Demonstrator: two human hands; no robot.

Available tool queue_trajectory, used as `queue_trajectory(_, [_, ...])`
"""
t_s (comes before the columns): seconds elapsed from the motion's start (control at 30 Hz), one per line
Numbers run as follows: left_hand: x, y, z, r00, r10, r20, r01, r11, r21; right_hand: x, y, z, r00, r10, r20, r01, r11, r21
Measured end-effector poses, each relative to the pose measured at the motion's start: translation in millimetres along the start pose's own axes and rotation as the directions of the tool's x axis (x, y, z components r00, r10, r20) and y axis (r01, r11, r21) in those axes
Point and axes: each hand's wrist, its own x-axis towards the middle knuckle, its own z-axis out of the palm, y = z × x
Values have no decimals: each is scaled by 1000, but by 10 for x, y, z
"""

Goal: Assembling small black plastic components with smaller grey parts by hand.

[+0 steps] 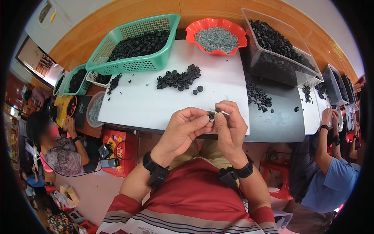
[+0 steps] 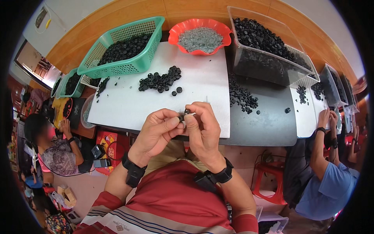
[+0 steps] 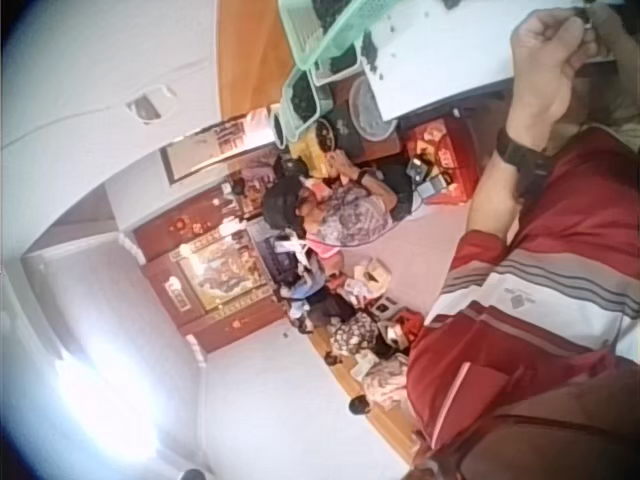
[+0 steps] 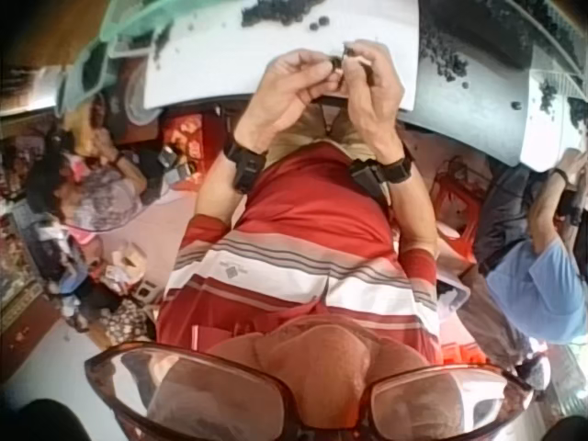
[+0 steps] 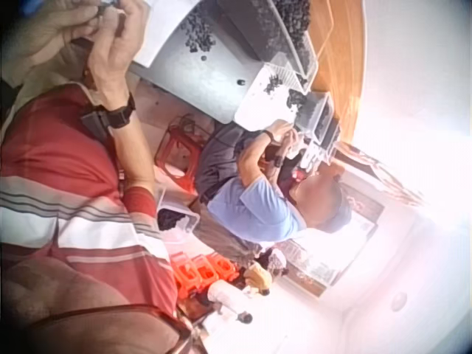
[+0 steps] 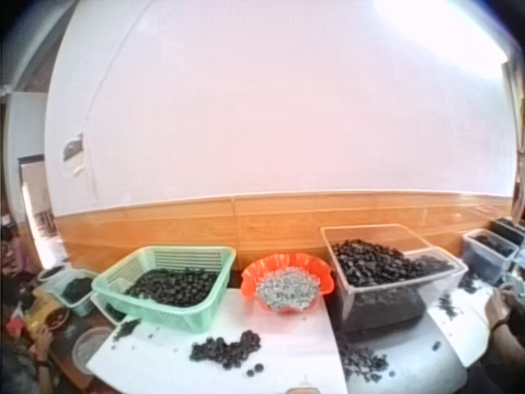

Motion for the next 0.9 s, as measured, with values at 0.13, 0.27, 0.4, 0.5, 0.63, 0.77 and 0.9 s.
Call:
queue_trajectory(0.13, [4, 2, 3, 999, -15, -43, 11, 995, -101, -32, 4, -70, 999, -39, -10, 39, 998, -47])
queue_trajectory(0.27, [-9, -26, 21, 995, -11, -95, -4, 988, -155, -52, 1, -97, 996, -81, 26, 84, 984, -156])
queue_trajectory(0.4, [-22, -48, 20, 997, -31, -64, 16, 976, -216, -45, 48, -110, 986, -159, 44, 165, 953, -254])
queue_trajectory(0.5, [-28, -39, 37, 998, -33, -62, 17, 971, -239, -43, 37, -97, 984, -175, 35, 178, 948, -264])
queue_trajectory(0.63, [-42, -27, 96, 995, -46, -92, 19, 962, -273, -52, 35, -101, 980, -191, 46, 197, 942, -271])
queue_trajectory(0.77, [-49, -37, 138, 993, -54, -108, 20, 955, -297, -37, 16, -91, 971, -227, 69, 237, 930, -282])
queue_trajectory(0.9, [-51, -50, 155, 989, -54, -137, 10, 953, -302, -15, -10, -88, 965, -250, 81, 263, 903, -340])
